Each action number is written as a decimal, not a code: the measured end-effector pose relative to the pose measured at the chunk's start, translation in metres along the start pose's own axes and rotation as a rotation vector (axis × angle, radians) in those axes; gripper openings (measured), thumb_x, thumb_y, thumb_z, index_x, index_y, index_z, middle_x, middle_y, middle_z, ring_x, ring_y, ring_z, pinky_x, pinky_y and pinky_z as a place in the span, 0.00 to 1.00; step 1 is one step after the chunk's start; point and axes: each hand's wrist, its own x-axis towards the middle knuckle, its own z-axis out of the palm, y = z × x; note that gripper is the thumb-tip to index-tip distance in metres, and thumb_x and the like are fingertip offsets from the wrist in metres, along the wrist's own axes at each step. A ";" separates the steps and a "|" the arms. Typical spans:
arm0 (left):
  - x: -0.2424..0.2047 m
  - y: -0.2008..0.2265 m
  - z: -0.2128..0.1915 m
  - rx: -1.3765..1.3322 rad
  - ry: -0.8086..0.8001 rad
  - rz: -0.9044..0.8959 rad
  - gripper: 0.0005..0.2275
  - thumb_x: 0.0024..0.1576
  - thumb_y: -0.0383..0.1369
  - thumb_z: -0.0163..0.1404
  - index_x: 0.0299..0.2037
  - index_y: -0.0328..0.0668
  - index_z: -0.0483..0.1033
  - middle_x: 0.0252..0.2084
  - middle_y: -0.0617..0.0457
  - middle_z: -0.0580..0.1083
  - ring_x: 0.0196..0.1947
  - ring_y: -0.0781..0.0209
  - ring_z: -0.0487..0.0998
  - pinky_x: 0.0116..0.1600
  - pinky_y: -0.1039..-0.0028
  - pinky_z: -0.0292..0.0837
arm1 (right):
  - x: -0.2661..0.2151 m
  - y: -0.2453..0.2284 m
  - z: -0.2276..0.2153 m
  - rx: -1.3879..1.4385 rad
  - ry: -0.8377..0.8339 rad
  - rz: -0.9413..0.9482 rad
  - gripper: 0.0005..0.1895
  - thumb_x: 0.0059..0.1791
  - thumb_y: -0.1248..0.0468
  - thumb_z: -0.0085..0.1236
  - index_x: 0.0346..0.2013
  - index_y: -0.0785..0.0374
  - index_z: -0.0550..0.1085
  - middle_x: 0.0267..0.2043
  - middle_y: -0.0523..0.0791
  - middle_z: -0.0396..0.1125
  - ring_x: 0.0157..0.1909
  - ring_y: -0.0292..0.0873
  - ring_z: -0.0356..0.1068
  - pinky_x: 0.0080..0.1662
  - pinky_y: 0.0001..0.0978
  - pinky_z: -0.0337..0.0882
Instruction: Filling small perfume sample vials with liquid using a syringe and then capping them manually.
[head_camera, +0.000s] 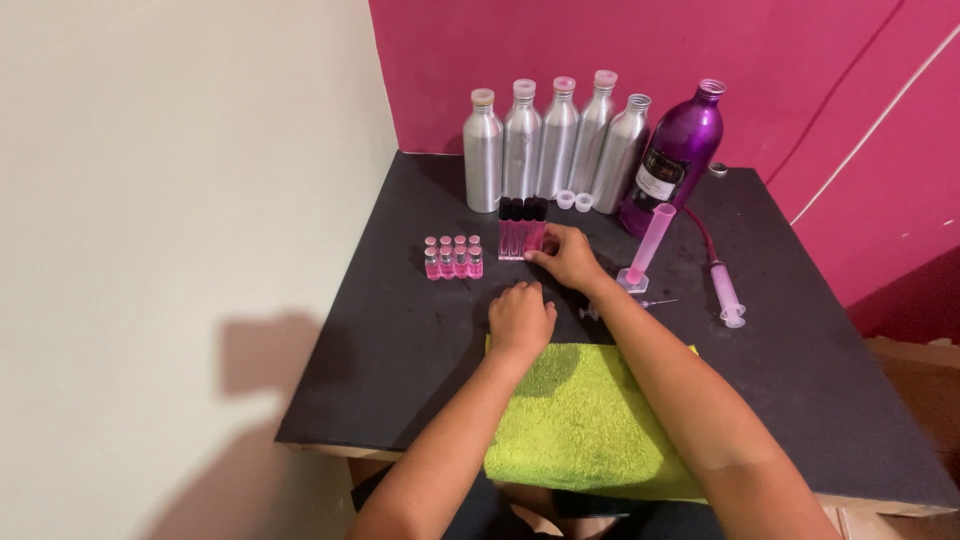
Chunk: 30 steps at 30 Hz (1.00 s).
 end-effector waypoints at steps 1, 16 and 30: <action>0.001 0.000 0.001 0.002 0.001 0.002 0.13 0.53 0.40 0.55 0.41 0.41 0.80 0.40 0.47 0.79 0.43 0.44 0.82 0.47 0.56 0.77 | 0.000 0.000 -0.001 0.001 0.002 -0.001 0.15 0.40 0.60 0.73 0.39 0.54 0.80 0.34 0.43 0.78 0.35 0.43 0.75 0.41 0.37 0.75; 0.004 -0.001 -0.009 -0.088 -0.035 -0.035 0.16 0.53 0.40 0.55 0.51 0.49 0.80 0.43 0.48 0.80 0.46 0.44 0.83 0.49 0.57 0.78 | -0.003 -0.016 -0.009 0.101 -0.077 -0.005 0.16 0.39 0.62 0.74 0.39 0.54 0.80 0.32 0.41 0.77 0.33 0.37 0.73 0.42 0.32 0.75; 0.008 0.011 -0.054 -0.475 0.168 -0.235 0.30 0.58 0.33 0.50 0.71 0.42 0.54 0.42 0.40 0.77 0.47 0.33 0.80 0.53 0.44 0.77 | 0.011 0.027 -0.004 0.296 -0.099 0.007 0.19 0.41 0.69 0.73 0.46 0.61 0.79 0.38 0.45 0.77 0.39 0.39 0.74 0.48 0.35 0.75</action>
